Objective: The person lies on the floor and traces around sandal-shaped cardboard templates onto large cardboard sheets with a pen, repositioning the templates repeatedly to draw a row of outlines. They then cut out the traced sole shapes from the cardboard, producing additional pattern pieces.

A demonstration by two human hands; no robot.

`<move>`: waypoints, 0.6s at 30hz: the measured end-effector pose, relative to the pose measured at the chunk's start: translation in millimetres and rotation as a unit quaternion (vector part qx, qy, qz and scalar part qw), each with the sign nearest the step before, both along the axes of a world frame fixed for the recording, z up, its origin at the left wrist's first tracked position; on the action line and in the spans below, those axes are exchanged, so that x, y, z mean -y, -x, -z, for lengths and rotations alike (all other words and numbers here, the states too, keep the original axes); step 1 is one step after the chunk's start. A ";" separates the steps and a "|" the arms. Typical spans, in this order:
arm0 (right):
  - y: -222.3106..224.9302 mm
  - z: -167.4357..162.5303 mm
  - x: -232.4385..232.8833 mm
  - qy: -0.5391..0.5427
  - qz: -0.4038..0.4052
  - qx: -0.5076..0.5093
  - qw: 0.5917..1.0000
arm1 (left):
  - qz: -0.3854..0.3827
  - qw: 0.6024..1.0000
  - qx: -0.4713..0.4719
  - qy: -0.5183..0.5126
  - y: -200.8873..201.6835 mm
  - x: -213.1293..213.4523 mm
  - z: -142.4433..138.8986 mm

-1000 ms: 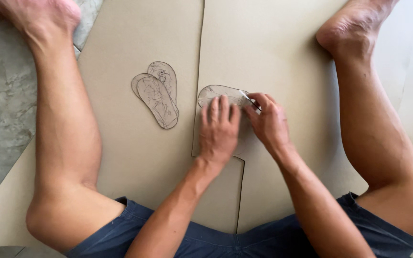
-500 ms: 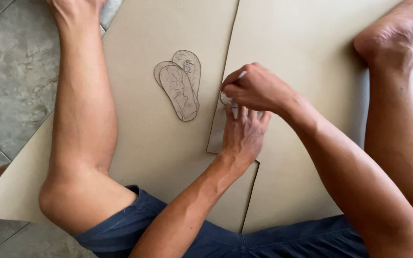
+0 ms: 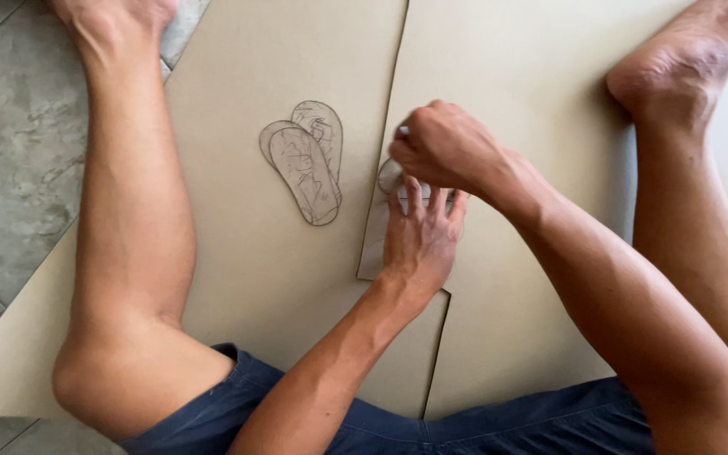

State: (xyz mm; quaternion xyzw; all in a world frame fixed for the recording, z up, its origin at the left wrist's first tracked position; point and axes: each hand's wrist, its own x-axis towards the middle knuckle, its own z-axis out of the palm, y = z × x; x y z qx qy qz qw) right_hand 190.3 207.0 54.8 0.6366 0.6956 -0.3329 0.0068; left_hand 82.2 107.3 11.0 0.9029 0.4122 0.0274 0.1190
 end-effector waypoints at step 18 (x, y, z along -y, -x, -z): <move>40.9 69.4 177.6 -0.277 0.057 -0.173 0.943 | -0.001 0.961 -0.038 0.275 -24.5 -41.4 -31.6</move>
